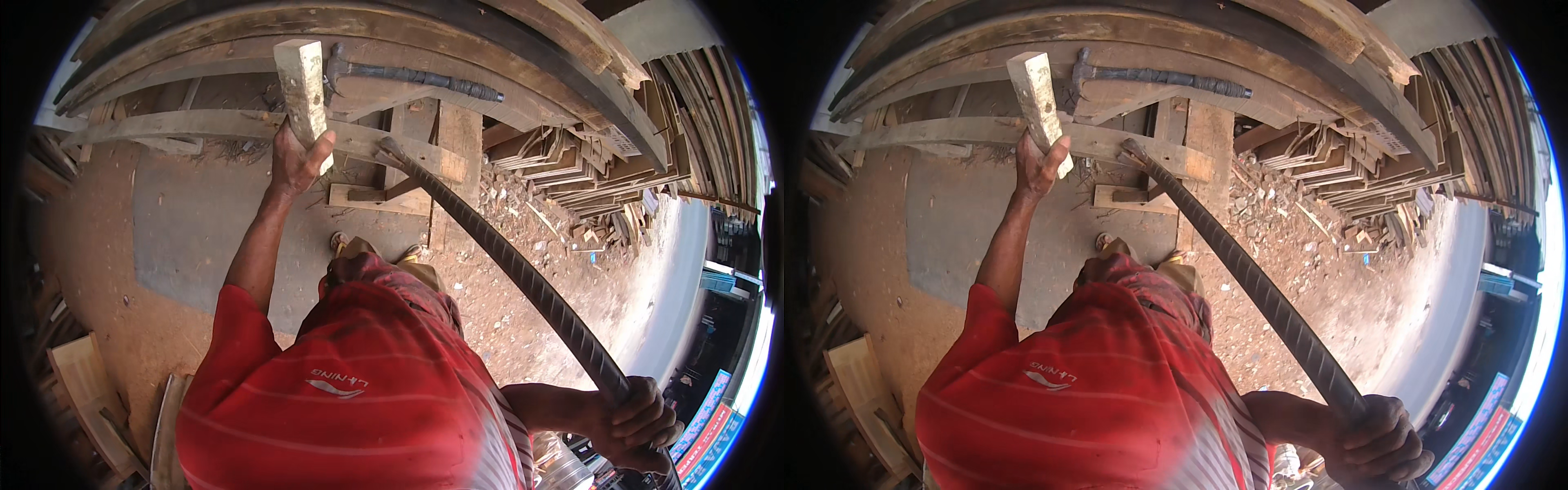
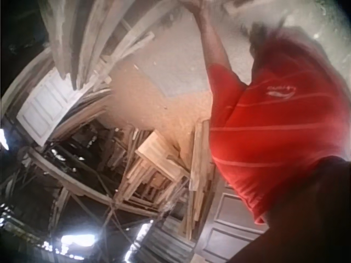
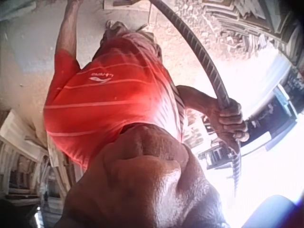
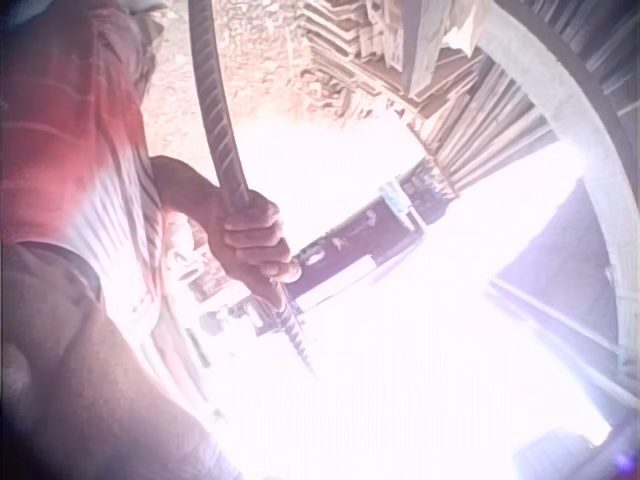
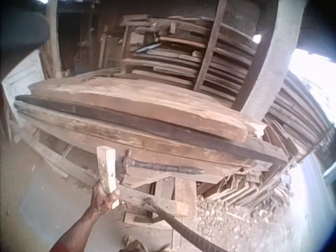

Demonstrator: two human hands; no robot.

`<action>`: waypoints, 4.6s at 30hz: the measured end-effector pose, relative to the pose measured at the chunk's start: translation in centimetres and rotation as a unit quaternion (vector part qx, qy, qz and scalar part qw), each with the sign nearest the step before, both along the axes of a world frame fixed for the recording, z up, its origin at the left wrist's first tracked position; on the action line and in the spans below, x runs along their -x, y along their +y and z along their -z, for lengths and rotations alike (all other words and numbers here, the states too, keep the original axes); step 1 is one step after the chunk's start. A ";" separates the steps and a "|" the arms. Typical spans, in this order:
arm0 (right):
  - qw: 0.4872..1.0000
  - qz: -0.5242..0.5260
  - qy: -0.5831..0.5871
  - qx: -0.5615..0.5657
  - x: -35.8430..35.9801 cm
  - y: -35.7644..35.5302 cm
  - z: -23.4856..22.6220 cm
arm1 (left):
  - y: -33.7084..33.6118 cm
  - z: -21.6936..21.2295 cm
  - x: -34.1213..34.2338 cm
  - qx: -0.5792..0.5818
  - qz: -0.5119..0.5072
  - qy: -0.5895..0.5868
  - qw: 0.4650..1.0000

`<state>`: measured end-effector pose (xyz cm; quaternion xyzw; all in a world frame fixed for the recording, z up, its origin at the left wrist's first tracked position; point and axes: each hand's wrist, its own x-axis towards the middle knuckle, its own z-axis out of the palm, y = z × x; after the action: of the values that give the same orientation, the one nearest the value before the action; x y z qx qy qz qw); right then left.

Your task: The person uses a metal rod to pry apart a wooden structure, then picks up a hammer and repeatedly strikes a small wooden block placed on the structure. The person continues hammering the block and the wooden frame in an outdoor workshop area.

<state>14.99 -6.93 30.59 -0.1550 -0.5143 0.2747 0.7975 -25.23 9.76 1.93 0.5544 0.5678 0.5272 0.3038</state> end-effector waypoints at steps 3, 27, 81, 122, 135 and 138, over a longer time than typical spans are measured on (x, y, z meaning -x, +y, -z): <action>0.999 0.014 0.020 0.020 0.0 1.8 0.0 | 3.6 3.5 4.1 0.040 -0.008 0.112 0.993; 0.965 -0.042 0.211 0.151 -20.8 15.4 13.2 | 6.1 7.7 -0.1 -0.023 -0.012 0.251 0.968; 0.967 -0.086 0.184 0.157 -21.8 14.1 11.9 | 1.3 7.3 -0.3 -0.047 -0.038 0.346 0.936; 0.952 -0.232 0.161 0.122 -22.8 19.7 7.4 | 4.2 6.0 -3.9 -0.013 -0.030 0.349 0.937; 0.940 -0.133 0.254 0.187 -29.3 17.4 17.3 | 4.0 5.3 -3.8 -0.048 -0.040 0.280 0.958; 0.954 -0.135 0.214 0.162 -25.9 18.2 12.7 | 4.9 5.9 -4.3 0.031 -0.041 0.272 0.961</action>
<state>40.93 11.29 17.90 -0.1485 -0.2963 0.4863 0.8085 -20.96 14.67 -3.93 0.6430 0.6676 0.3509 0.1331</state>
